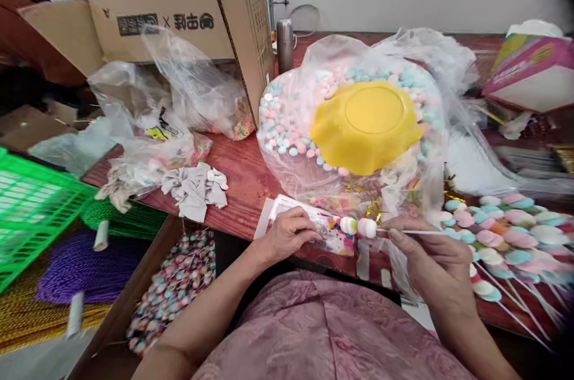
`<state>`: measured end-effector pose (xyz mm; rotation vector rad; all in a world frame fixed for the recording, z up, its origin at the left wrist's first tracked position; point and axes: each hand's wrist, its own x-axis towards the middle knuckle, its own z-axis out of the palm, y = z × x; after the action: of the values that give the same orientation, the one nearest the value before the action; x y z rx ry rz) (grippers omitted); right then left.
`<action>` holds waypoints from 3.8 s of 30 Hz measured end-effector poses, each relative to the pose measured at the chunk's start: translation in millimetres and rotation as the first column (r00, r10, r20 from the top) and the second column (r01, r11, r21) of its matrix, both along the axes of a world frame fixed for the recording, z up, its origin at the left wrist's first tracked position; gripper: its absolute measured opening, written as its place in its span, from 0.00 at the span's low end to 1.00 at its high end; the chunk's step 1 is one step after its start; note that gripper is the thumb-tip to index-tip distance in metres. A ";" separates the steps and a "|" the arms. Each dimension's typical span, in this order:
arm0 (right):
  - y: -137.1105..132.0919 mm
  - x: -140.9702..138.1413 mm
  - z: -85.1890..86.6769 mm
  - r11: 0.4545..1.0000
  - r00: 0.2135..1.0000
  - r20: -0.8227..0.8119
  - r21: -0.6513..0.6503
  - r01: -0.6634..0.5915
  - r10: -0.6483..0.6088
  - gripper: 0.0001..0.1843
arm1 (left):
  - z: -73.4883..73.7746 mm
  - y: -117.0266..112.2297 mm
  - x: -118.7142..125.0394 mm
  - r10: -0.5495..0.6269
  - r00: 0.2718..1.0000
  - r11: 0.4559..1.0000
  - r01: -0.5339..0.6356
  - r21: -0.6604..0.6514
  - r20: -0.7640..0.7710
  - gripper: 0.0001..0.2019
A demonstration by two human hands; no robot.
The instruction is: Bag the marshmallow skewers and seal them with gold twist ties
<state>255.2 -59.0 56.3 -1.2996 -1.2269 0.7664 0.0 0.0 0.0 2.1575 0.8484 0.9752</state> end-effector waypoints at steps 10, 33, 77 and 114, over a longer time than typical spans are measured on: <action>2.1 1.2 -1.7 0.996 0.963 -0.255 0.016 0.090 -0.082 0.05 | 4.4 -2.6 4.3 -0.013 0.994 1.000 0.011 0.015 0.112 0.14; -8.2 -6.6 5.9 0.936 0.929 -0.241 0.284 -0.208 0.279 0.08 | 54.9 -1.7 26.1 -0.215 0.965 0.885 0.127 -0.448 -0.151 0.16; 19.2 -19.4 -1.0 0.994 0.941 -0.334 -0.060 -0.087 0.062 0.11 | 56.2 -27.2 38.4 -0.166 0.985 0.787 0.099 -0.609 -0.053 0.15; 21.7 -18.8 -4.0 0.994 0.949 -0.299 0.055 -0.092 0.104 0.08 | 75.5 -17.8 26.4 -0.089 0.996 0.807 0.070 -0.587 -0.005 0.56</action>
<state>236.4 -37.3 52.3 -1.0484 -1.0590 0.9681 26.4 -17.8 75.5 1.6538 0.9197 0.5334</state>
